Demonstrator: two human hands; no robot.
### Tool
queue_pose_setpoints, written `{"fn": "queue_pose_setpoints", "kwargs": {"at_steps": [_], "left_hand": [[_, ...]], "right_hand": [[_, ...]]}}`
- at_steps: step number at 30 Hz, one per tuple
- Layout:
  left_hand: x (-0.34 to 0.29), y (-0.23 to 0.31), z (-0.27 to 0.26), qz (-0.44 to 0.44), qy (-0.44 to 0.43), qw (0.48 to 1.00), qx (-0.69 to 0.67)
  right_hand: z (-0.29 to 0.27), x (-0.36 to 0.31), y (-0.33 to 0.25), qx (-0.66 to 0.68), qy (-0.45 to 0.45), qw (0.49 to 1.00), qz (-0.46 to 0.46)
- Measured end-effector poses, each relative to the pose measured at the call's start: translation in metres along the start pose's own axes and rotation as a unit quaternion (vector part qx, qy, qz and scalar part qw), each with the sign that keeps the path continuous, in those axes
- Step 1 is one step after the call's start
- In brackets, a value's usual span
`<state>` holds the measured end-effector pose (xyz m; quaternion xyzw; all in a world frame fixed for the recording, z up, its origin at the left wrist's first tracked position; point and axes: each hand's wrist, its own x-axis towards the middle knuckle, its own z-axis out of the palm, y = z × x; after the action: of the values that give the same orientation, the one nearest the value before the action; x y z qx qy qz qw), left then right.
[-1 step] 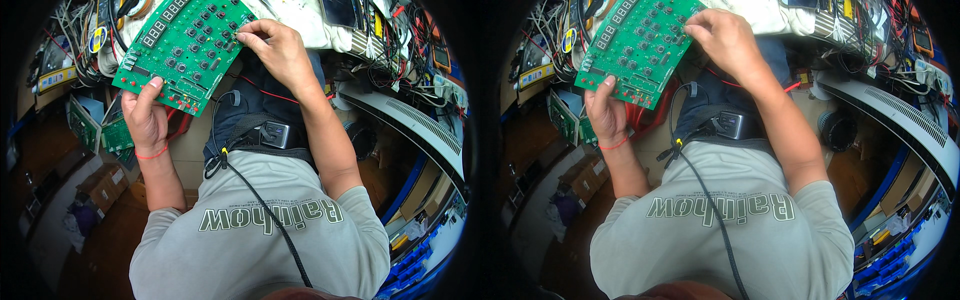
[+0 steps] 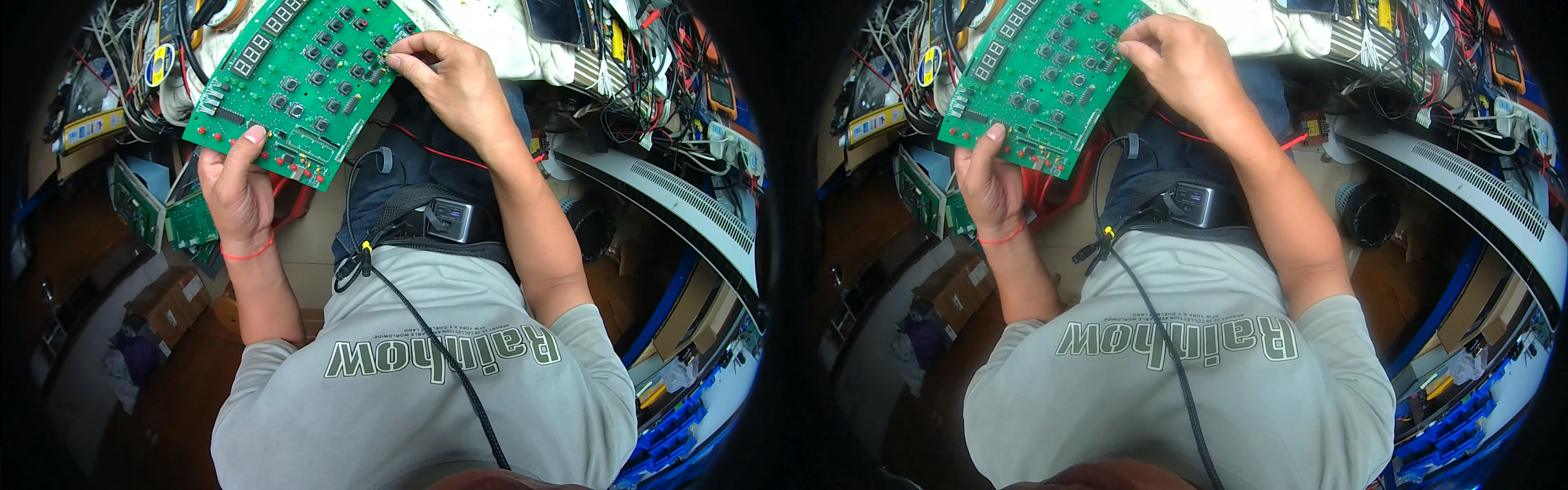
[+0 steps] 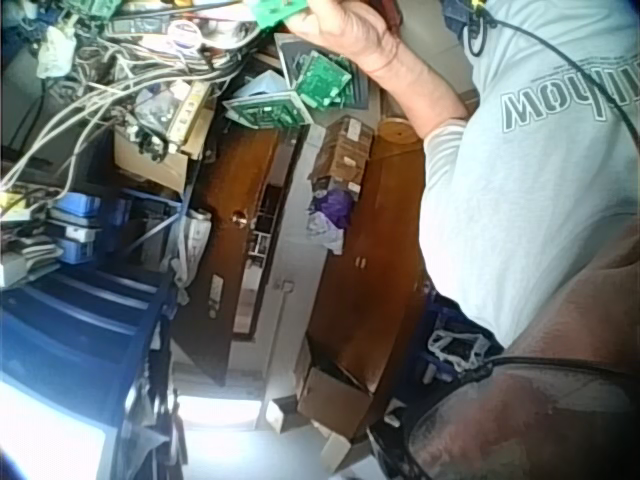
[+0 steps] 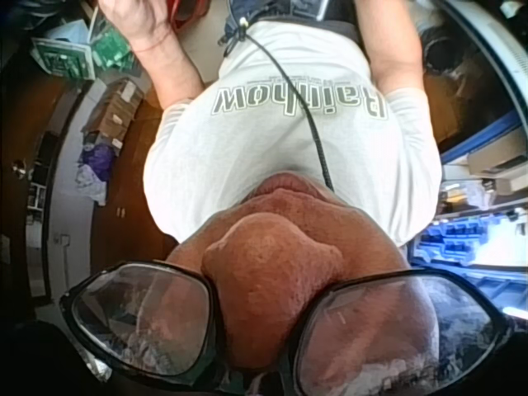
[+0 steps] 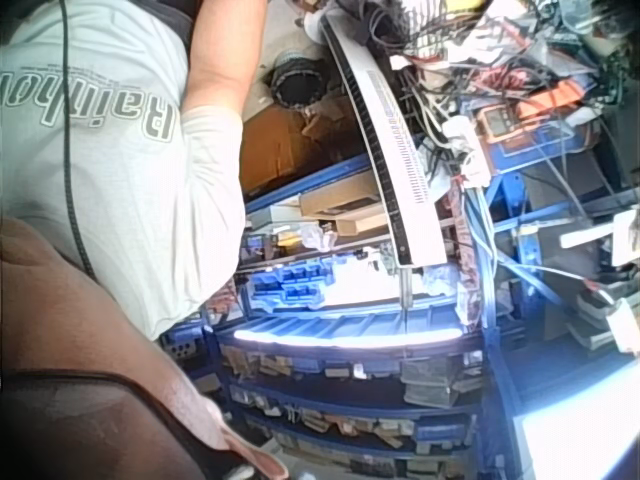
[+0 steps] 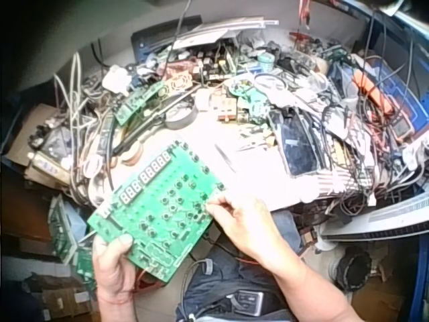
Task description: The person tests a green circuit board with a multimeter, then uses tweezers to remove a small component and a soldering iron to rework solder joints on the board.
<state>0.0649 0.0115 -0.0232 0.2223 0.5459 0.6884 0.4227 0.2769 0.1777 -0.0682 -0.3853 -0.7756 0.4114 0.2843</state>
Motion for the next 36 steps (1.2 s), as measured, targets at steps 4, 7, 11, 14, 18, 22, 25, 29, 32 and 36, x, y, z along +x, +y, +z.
{"fn": "queue_pose_setpoints", "kwargs": {"at_steps": [4,7,11,14,18,22,25,29,32,36], "left_hand": [[-0.0013,0.0017,0.0026,0.006,-0.003,1.0,0.006],[-0.0025,0.0034,0.0049,0.01,-0.007,1.0,0.011],[-0.0042,0.0041,0.0059,0.016,-0.006,1.0,0.02],[-0.0047,0.0036,0.0052,0.024,-0.005,0.999,0.031],[-0.0062,0.0038,0.0045,0.029,-0.007,0.999,0.03],[-0.0067,0.0037,0.0048,0.031,-0.005,0.999,0.033],[-0.0065,0.004,0.0055,0.03,-0.004,0.999,0.033],[-0.0072,0.0047,0.0078,0.029,-0.001,0.999,0.033],[-0.0078,0.0053,0.0093,0.028,0.001,0.999,0.038],[-0.0082,0.0053,0.0102,0.03,-0.006,0.999,0.034]], "right_hand": [[0.0022,0.0,-0.0003,-0.043,0.022,0.998,-0.042],[0.0026,0.0,-0.0014,-0.06,0.03,0.996,-0.052],[0.0002,-0.0017,-0.0048,-0.073,0.023,0.996,-0.046],[0.0012,-0.0015,-0.0069,-0.063,0.034,0.996,-0.046],[0.0027,-0.0012,-0.0075,-0.064,0.055,0.994,-0.063],[0.0045,-0.0019,-0.0085,-0.068,0.063,0.994,-0.06],[0.005,-0.003,-0.0093,-0.066,0.068,0.994,-0.057],[0.0063,-0.0028,-0.0096,-0.064,0.074,0.994,-0.057],[0.0073,-0.0029,-0.0096,-0.062,0.078,0.993,-0.059],[0.008,-0.0036,-0.0098,-0.064,0.085,0.993,-0.058]]}}
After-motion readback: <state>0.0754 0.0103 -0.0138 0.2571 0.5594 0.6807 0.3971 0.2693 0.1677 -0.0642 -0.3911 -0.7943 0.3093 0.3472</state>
